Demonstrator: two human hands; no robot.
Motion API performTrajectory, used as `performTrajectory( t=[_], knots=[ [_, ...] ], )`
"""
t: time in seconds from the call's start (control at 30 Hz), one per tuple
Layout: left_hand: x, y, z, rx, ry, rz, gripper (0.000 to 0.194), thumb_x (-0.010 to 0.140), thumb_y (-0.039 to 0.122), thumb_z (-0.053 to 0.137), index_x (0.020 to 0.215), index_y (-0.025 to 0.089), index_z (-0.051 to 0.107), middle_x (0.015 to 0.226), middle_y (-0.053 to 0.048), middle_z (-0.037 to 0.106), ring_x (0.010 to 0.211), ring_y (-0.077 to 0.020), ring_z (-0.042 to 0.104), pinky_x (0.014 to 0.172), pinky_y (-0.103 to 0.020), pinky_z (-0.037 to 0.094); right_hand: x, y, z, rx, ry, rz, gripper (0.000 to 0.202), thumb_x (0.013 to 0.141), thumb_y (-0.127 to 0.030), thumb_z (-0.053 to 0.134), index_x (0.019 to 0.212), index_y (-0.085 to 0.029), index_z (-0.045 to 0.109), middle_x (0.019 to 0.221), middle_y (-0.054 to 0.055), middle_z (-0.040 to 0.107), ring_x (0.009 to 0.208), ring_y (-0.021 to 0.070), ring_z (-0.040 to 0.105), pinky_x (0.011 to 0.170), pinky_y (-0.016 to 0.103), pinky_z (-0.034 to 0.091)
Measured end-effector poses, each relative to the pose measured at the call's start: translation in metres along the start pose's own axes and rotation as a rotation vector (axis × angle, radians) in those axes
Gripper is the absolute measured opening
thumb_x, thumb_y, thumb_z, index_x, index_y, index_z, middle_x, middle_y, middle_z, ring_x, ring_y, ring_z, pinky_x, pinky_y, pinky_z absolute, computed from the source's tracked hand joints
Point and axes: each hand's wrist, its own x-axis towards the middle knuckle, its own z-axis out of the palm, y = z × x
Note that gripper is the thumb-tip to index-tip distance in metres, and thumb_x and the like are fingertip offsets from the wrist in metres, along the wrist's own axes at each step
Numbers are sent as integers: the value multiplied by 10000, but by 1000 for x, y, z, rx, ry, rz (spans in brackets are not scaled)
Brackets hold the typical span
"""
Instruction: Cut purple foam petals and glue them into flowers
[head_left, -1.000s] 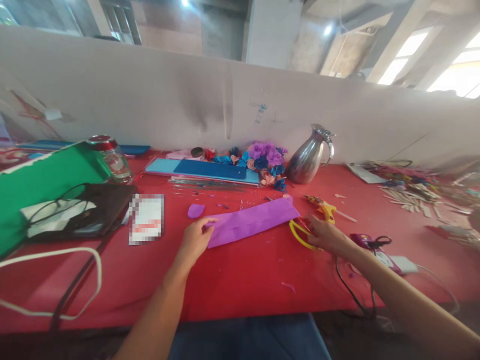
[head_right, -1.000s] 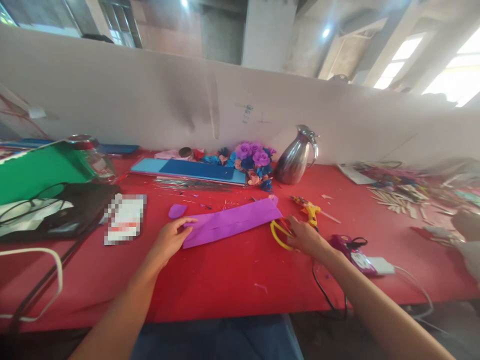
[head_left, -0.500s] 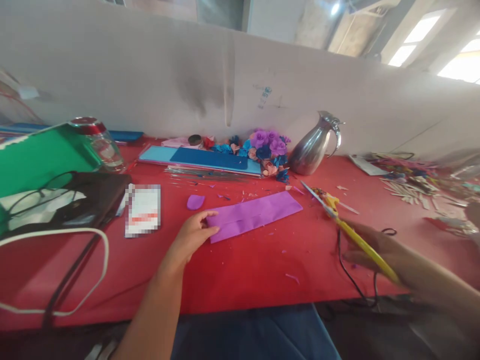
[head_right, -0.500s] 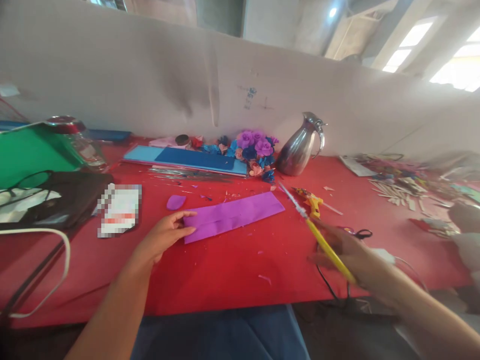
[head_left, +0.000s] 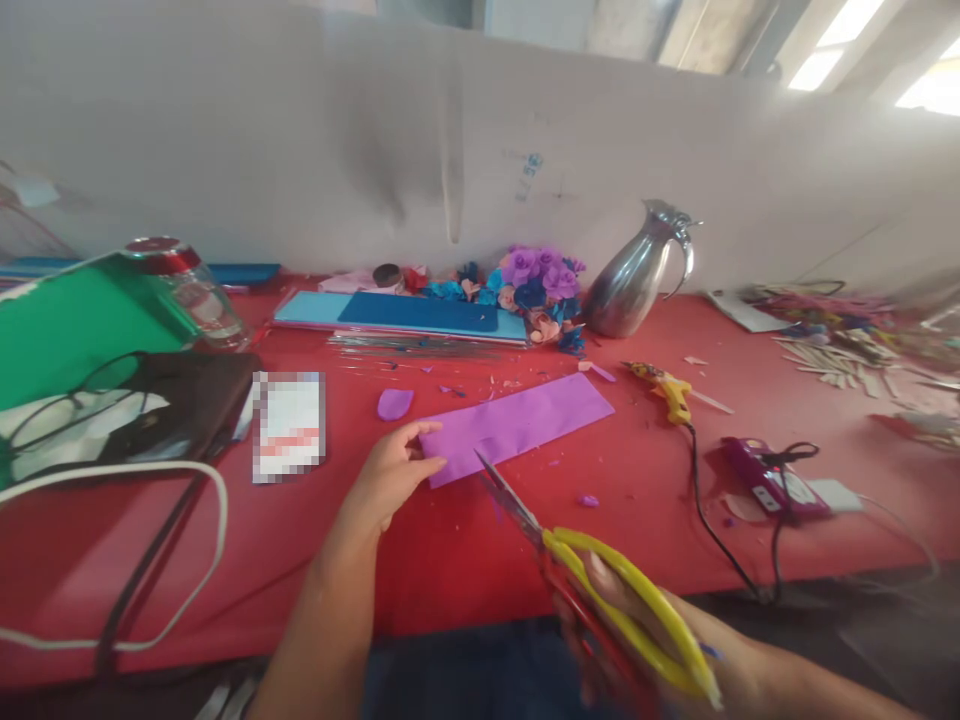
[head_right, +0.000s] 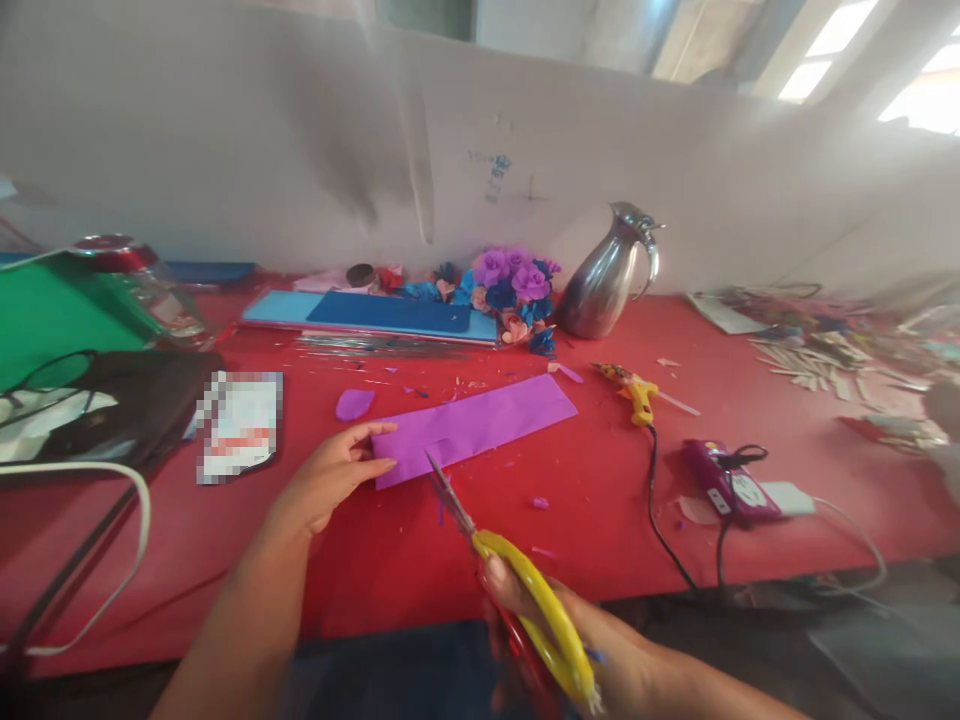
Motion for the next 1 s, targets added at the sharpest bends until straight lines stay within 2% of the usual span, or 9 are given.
performTrajectory(
  t=[0.1,0.23,0.47,0.73,0.9,1.0],
  knots=[
    [0,-1,0,-28,-15,8,546,568,207,701,1108,166,631,875,-53,686,847,-198,626,775,-293,460,7,-13,17,38,38,61,542,749,-688,537,813,-156,617,657,9,572,495,107,570,468,212,420],
    [0,-2,1,-55,-38,3,553,576,211,703,1120,163,617,888,-56,694,855,-203,636,792,-306,466,20,-15,28,49,69,150,569,763,-714,486,781,-151,566,581,-6,528,398,75,492,359,168,322],
    [-1,-3,0,-96,-53,-1,562,575,211,717,1124,166,609,948,-68,704,916,-215,641,833,-315,465,27,-10,29,72,11,94,523,810,-698,436,837,-180,504,552,-51,461,371,34,388,347,133,303],
    [-3,2,2,-95,-37,-26,586,557,196,733,1128,163,604,929,-57,707,909,-220,651,840,-318,472,29,-17,35,-24,-21,77,595,707,-784,474,814,-200,430,514,-73,436,333,38,373,321,149,342],
    [0,-2,1,-83,-63,-8,580,589,207,723,1151,175,585,941,-58,708,926,-219,647,867,-332,459,30,-14,34,-41,2,113,629,708,-808,425,808,-188,447,521,-62,452,345,37,387,339,145,338],
    [1,-3,1,-73,-59,-15,561,598,211,718,1142,180,587,895,-47,712,897,-216,653,862,-337,459,30,-12,32,-14,17,150,601,752,-777,410,832,-184,474,536,-51,466,354,39,391,353,148,318]
  ],
)
